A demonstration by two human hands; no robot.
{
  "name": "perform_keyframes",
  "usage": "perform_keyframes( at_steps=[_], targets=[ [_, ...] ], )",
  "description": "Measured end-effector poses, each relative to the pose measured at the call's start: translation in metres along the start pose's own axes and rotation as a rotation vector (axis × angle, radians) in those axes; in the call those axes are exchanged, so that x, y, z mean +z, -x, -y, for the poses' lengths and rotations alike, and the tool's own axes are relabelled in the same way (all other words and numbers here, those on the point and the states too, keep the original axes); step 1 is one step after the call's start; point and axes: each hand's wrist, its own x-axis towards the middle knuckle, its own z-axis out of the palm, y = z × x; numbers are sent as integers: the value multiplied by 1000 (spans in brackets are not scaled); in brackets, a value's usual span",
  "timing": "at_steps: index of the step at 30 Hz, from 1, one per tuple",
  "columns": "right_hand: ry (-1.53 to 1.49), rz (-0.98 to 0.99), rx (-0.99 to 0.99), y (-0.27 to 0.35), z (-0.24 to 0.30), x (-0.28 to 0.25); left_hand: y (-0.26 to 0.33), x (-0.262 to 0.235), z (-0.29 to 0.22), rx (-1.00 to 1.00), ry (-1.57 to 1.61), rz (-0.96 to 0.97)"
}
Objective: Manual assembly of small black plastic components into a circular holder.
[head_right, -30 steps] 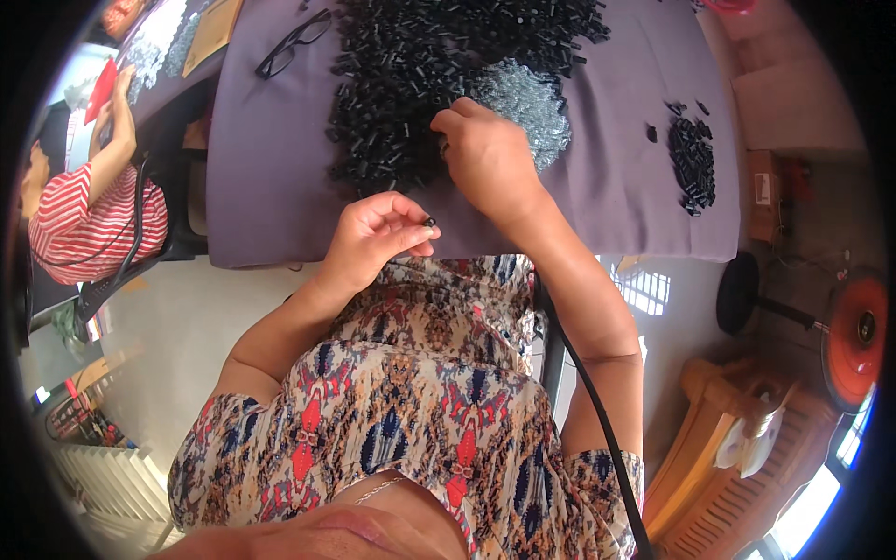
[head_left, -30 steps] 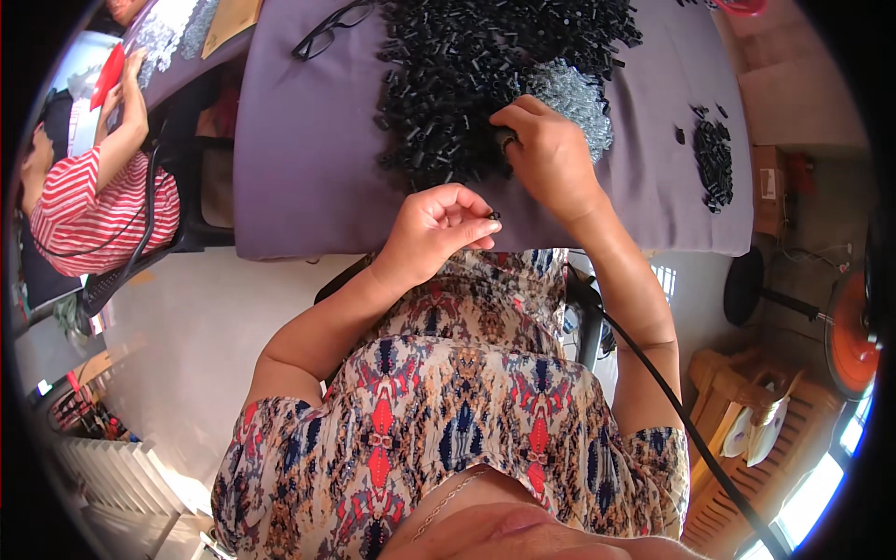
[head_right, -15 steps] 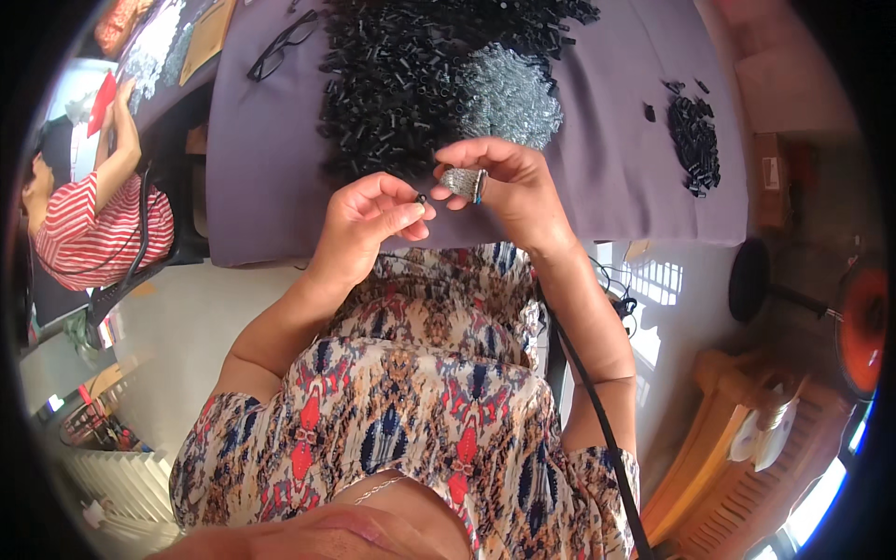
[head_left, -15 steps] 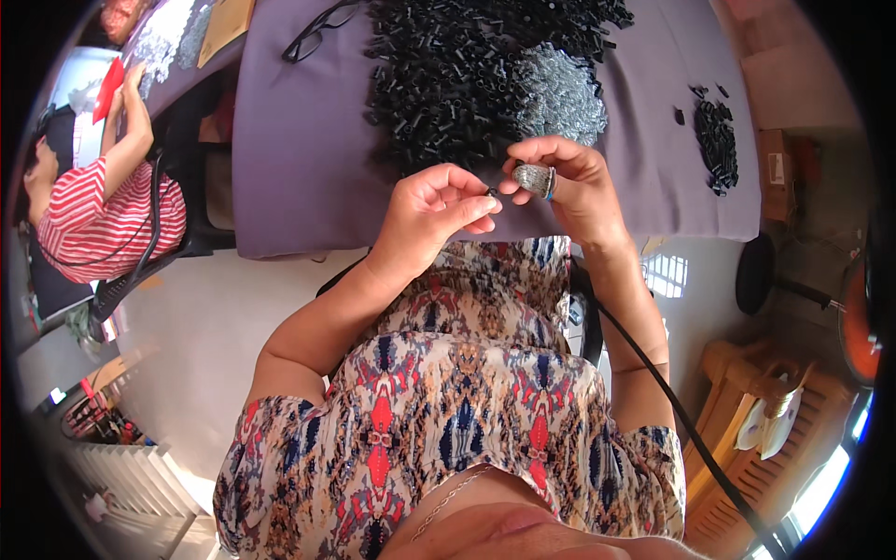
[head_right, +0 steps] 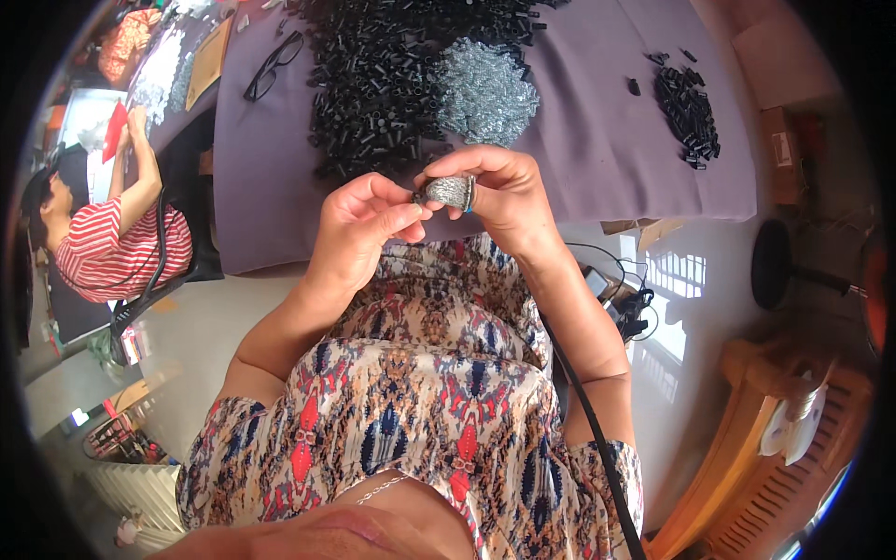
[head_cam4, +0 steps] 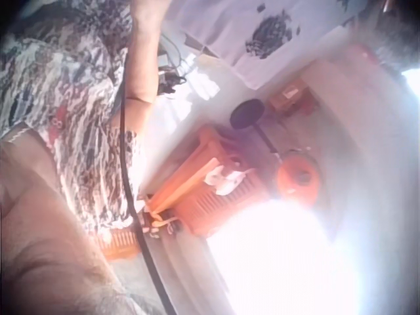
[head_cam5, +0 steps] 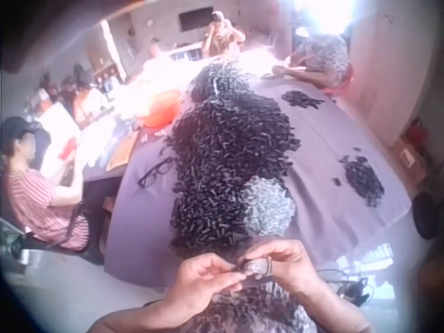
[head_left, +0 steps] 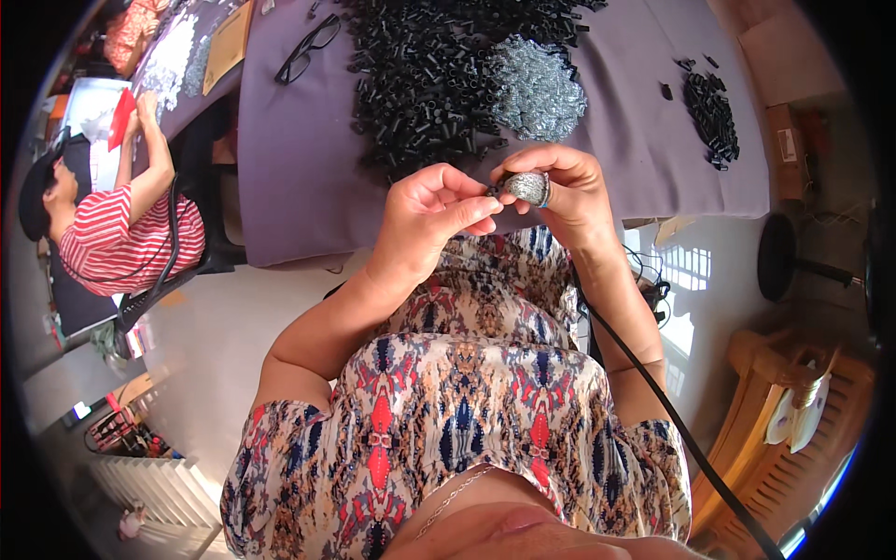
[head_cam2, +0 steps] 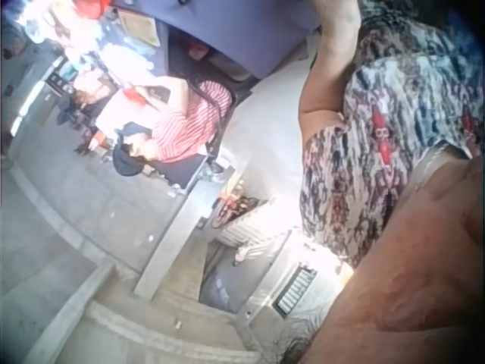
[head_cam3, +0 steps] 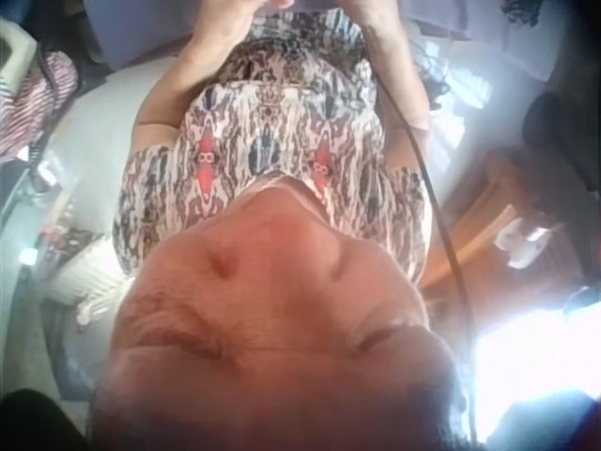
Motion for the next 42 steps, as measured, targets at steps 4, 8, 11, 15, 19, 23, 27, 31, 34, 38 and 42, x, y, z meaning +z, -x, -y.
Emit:
perform_keyframes(
  at_steps=[4, 8, 11, 15, 19, 23, 27, 31, 34, 38, 42],
  targets=[
    [-9, 62, -20, -4, -6, -6, 1, 0, 0, 15, 0, 3],
    [-64, 114, -4, -6, -11, -11, 1, -1, 0, -34, 37, 23],
    [20, 122, -22, -6, -10, -12, 2, -3, 0, -55, 19, 39],
    [223, 108, -18, -2, 2, -9, 4, -1, -2, -92, 3, 27],
    [246, 145, -66, 0, 10, -6, 5, 1, -3, -105, -51, 6],
    [253, 179, -52, -2, 10, -12, 7, 3, -6, -157, -10, 25],
    [221, 226, -45, -1, 11, -15, 9, 3, -7, -151, 4, 70],
    [273, 259, -87, 0, 14, -17, 13, 9, -9, -194, 38, 70],
    [254, 263, -79, 0, 13, -19, 15, 9, -10, -213, 72, 57],
    [211, 283, -85, 0, 11, -19, 16, 8, -8, -181, 28, 74],
    [224, 293, -72, -2, 7, -19, 15, 0, -4, -193, 51, 109]
  ],
)
